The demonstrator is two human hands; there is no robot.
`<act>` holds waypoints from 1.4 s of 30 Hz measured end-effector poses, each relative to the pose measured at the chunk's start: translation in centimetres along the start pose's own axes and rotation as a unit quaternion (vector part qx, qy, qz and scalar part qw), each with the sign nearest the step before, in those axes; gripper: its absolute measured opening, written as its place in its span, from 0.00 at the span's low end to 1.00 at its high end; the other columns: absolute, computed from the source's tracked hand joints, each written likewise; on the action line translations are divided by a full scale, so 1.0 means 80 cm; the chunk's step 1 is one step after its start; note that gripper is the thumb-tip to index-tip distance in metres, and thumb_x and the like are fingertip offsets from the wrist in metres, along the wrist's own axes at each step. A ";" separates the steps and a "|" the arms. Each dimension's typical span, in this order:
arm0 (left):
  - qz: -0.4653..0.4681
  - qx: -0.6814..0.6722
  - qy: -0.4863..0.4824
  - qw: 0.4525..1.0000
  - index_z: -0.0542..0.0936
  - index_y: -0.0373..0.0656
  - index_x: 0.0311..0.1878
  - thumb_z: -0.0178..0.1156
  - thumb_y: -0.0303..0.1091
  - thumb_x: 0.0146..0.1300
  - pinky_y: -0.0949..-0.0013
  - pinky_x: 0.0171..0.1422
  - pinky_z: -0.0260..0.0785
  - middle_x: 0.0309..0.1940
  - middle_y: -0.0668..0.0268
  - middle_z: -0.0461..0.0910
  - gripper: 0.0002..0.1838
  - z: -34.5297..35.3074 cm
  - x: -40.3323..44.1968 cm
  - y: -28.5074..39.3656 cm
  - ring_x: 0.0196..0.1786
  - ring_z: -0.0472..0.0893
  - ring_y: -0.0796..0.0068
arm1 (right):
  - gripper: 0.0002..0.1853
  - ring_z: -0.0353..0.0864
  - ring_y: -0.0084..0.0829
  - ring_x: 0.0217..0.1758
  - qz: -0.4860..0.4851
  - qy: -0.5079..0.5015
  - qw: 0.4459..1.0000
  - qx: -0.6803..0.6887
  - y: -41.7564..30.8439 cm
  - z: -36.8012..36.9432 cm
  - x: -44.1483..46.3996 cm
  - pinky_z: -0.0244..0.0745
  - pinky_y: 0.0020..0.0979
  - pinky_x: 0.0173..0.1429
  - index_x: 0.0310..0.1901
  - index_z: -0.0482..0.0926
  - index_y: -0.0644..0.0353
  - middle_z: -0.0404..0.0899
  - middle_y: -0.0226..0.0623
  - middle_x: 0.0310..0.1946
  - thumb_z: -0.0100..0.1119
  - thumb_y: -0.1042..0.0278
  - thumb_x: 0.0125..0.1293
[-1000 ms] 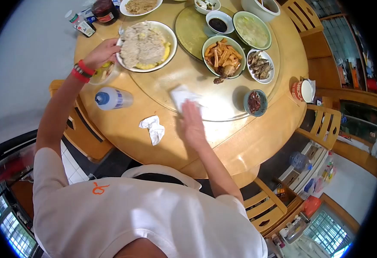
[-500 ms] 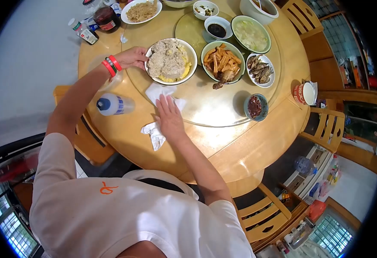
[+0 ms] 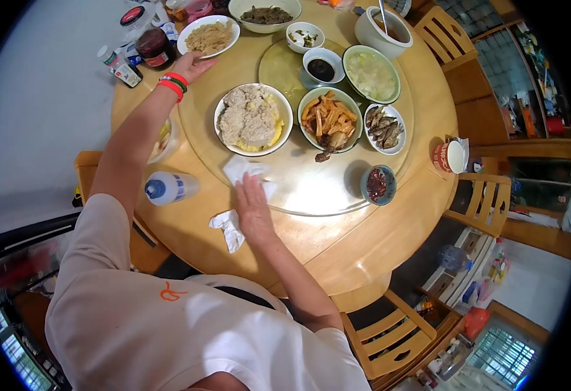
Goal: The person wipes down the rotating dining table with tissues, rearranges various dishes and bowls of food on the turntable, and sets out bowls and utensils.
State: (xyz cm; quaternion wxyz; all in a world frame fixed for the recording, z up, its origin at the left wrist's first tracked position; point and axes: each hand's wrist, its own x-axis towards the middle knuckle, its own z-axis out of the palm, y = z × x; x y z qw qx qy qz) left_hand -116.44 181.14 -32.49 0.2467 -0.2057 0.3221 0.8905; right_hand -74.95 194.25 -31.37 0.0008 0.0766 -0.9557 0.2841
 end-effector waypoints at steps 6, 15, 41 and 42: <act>-0.006 -0.121 -0.051 0.991 0.52 0.29 0.65 0.38 0.13 0.59 0.38 0.69 0.59 0.66 0.42 0.55 0.28 -0.020 0.049 0.003 0.67 0.60 0.39 | 0.29 0.48 0.61 0.72 -0.079 -0.030 0.995 -0.060 -0.016 0.043 0.079 0.46 0.48 0.74 0.61 0.59 0.82 0.50 0.68 0.66 0.45 0.76 0.57; 0.026 0.072 -0.084 0.994 0.52 0.32 0.67 0.39 0.11 0.55 0.42 0.72 0.57 0.67 0.46 0.56 0.32 -0.021 -0.132 0.059 0.69 0.59 0.46 | 0.29 0.46 0.64 0.71 -0.036 -0.190 0.945 -0.264 -0.033 0.089 0.214 0.46 0.49 0.74 0.61 0.60 0.82 0.43 0.71 0.67 0.45 0.70 0.61; 0.197 0.217 0.093 0.951 0.62 0.35 0.63 0.46 0.18 0.59 0.58 0.57 0.75 0.55 0.54 0.72 0.25 -0.114 -0.410 0.085 0.55 0.77 0.60 | 0.38 0.50 0.66 0.70 -0.081 -0.210 0.873 -0.432 0.082 0.051 0.570 0.49 0.59 0.70 0.65 0.59 0.75 0.49 0.64 0.69 0.51 0.53 0.61; 0.193 0.202 0.095 0.955 0.61 0.37 0.64 0.46 0.17 0.60 0.57 0.58 0.75 0.57 0.55 0.70 0.27 -0.119 -0.414 0.083 0.57 0.76 0.60 | 0.36 0.52 0.64 0.69 -0.115 -0.249 0.827 -0.490 0.080 0.024 0.578 0.52 0.57 0.69 0.64 0.59 0.77 0.49 0.64 0.68 0.50 0.54 0.62</act>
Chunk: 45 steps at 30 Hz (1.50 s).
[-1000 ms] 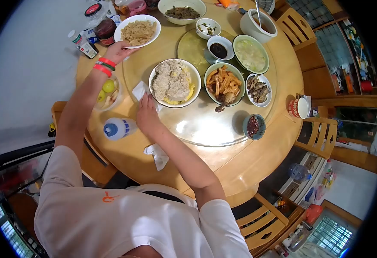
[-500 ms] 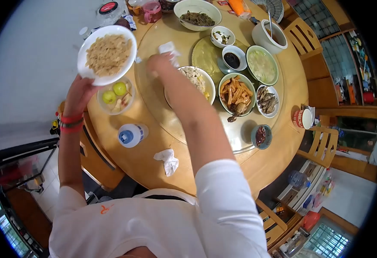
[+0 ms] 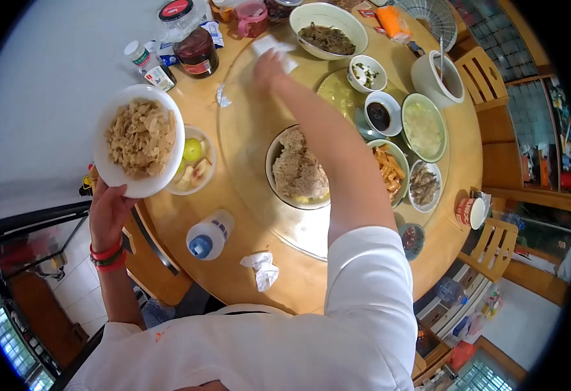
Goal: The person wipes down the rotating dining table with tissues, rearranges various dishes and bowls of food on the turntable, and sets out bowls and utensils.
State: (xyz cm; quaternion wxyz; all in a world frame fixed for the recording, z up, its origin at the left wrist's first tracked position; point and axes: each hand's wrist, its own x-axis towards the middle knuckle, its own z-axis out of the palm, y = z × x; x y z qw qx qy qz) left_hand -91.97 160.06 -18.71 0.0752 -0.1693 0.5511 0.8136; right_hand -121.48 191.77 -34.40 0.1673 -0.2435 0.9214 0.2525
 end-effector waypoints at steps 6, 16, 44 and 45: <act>0.012 -0.018 0.042 0.999 0.67 0.36 0.60 0.48 0.20 0.59 0.67 0.53 0.74 0.50 0.58 0.77 0.23 0.012 -0.022 -0.001 0.51 0.79 0.68 | 0.29 0.60 0.56 0.67 0.012 0.158 0.986 0.051 0.033 0.031 0.053 0.55 0.48 0.70 0.59 0.64 0.80 0.66 0.65 0.59 0.48 0.65 0.60; 0.017 -0.033 0.019 0.999 0.65 0.34 0.62 0.47 0.21 0.60 0.62 0.56 0.74 0.55 0.55 0.73 0.24 0.018 -0.026 -0.006 0.56 0.76 0.61 | 0.28 0.49 0.53 0.73 -0.357 0.029 0.901 0.245 -0.041 -0.026 -0.132 0.48 0.40 0.75 0.63 0.61 0.72 0.55 0.62 0.67 0.45 0.72 0.60; 0.023 -0.036 -0.056 0.998 0.65 0.35 0.61 0.48 0.18 0.62 0.63 0.55 0.78 0.55 0.56 0.73 0.22 -0.032 -0.101 0.005 0.54 0.78 0.61 | 0.33 0.34 0.70 0.72 0.110 0.011 0.944 0.312 -0.194 0.037 -0.157 0.49 0.71 0.64 0.68 0.52 0.70 0.38 0.58 0.72 0.44 0.65 0.62; 0.027 -0.028 -0.070 0.997 0.65 0.35 0.60 0.48 0.18 0.62 0.62 0.55 0.78 0.55 0.56 0.73 0.22 -0.032 -0.104 0.008 0.54 0.78 0.61 | 0.34 0.34 0.71 0.72 0.070 -0.031 0.972 0.221 -0.198 0.059 -0.151 0.51 0.66 0.66 0.70 0.44 0.69 0.32 0.60 0.72 0.38 0.64 0.65</act>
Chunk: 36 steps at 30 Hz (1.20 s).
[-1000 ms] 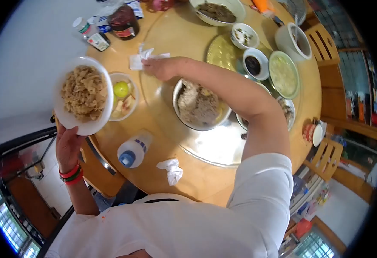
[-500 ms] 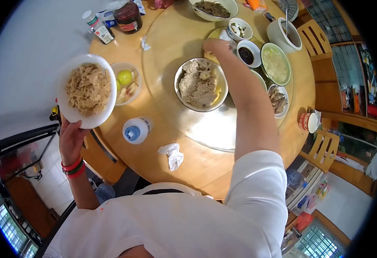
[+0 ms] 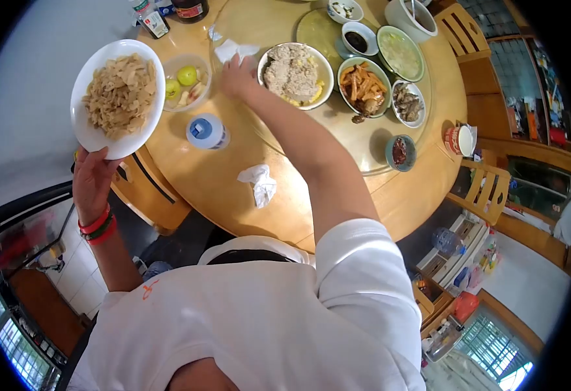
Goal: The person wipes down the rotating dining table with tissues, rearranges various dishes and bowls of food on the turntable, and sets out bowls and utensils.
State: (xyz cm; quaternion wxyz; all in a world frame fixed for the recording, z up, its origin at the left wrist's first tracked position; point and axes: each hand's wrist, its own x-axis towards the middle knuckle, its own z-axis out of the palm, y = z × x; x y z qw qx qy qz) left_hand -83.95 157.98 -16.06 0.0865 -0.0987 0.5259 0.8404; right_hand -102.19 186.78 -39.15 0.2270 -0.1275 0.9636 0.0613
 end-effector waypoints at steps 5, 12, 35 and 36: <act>0.004 0.012 0.018 1.000 0.66 0.35 0.60 0.48 0.18 0.62 0.60 0.58 0.75 0.54 0.55 0.73 0.21 0.033 -0.032 -0.003 0.57 0.75 0.61 | 0.34 0.40 0.58 0.75 -0.046 0.084 0.982 0.164 0.009 0.036 -0.162 0.51 0.61 0.69 0.69 0.50 0.65 0.41 0.54 0.72 0.45 0.70 0.61; 0.008 0.051 0.048 0.998 0.58 0.36 0.67 0.48 0.19 0.62 0.56 0.64 0.69 0.63 0.53 0.65 0.28 0.105 -0.127 -0.015 0.64 0.69 0.58 | 0.36 0.43 0.52 0.75 -0.038 0.184 0.961 0.201 0.063 0.100 -0.344 0.41 0.51 0.75 0.69 0.52 0.64 0.46 0.53 0.72 0.48 0.76 0.56; -0.273 0.019 -0.156 0.949 0.53 0.45 0.70 0.47 0.15 0.58 0.52 0.58 0.73 0.62 0.57 0.66 0.36 0.256 -0.258 -0.434 0.60 0.73 0.57 | 0.27 0.66 0.52 0.65 0.150 0.374 0.848 0.345 0.382 0.316 -0.614 0.61 0.39 0.69 0.60 0.67 0.70 0.69 0.57 0.59 0.49 0.84 0.55; -0.268 0.007 -0.163 0.950 0.53 0.45 0.70 0.47 0.15 0.58 0.52 0.58 0.73 0.62 0.57 0.66 0.36 0.261 -0.258 -0.440 0.60 0.73 0.57 | 0.27 0.66 0.52 0.65 0.148 0.378 0.852 0.331 0.399 0.319 -0.614 0.61 0.39 0.69 0.60 0.67 0.70 0.69 0.57 0.59 0.49 0.84 0.55</act>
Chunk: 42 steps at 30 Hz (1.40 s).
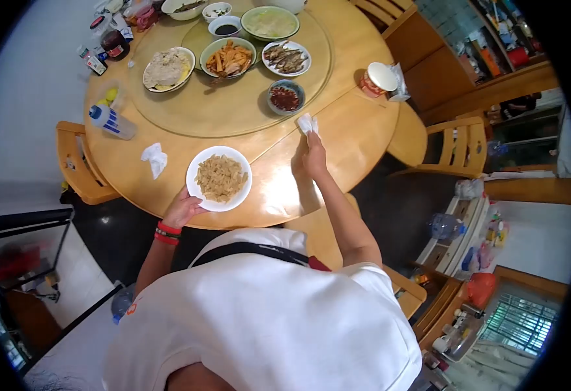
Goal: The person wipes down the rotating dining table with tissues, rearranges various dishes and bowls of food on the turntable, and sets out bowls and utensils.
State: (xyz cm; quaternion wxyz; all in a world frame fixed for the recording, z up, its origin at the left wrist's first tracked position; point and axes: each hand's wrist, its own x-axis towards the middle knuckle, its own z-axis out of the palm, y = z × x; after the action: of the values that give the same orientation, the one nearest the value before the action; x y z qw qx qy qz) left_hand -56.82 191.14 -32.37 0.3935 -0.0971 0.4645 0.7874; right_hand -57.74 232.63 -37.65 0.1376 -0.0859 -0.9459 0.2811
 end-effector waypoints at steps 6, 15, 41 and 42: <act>-0.018 0.051 0.002 0.999 0.53 0.44 0.70 0.45 0.14 0.59 0.55 0.59 0.74 0.60 0.57 0.68 0.34 0.030 0.004 -0.022 0.59 0.74 0.60 | 0.26 0.72 0.49 0.60 0.035 0.026 0.992 0.115 0.028 -0.007 0.095 0.67 0.35 0.63 0.60 0.68 0.64 0.72 0.53 0.57 0.54 0.76 0.58; 0.060 0.210 0.153 0.964 0.60 0.45 0.69 0.47 0.37 0.70 0.69 0.39 0.78 0.51 0.65 0.75 0.26 0.002 0.023 -0.044 0.45 0.79 0.76 | 0.22 0.65 0.49 0.64 -0.042 -0.051 0.931 0.358 -0.056 0.117 0.122 0.58 0.38 0.68 0.60 0.66 0.70 0.67 0.56 0.60 0.49 0.75 0.63; 0.283 0.344 0.598 0.667 0.74 0.35 0.54 0.49 0.34 0.71 0.69 0.47 0.71 0.41 0.60 0.79 0.15 0.159 0.045 -0.005 0.43 0.78 0.70 | 0.28 0.50 0.61 0.71 -0.214 -0.068 0.975 0.001 0.080 0.018 0.243 0.43 0.49 0.75 0.64 0.56 0.77 0.55 0.68 0.65 0.39 0.81 0.60; 0.308 0.332 0.587 0.671 0.75 0.36 0.55 0.50 0.33 0.70 0.70 0.47 0.72 0.43 0.61 0.78 0.15 0.175 0.059 0.016 0.44 0.79 0.71 | 0.28 0.51 0.60 0.71 -0.269 -0.103 0.953 -0.089 0.052 0.017 0.210 0.44 0.49 0.75 0.63 0.57 0.79 0.55 0.70 0.63 0.42 0.82 0.58</act>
State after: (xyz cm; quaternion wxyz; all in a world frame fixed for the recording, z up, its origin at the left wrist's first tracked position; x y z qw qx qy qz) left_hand -57.93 204.67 -26.29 -0.2186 -0.2535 0.8342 0.4382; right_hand -73.69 239.38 -37.49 0.1023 0.1896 -0.9641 0.1555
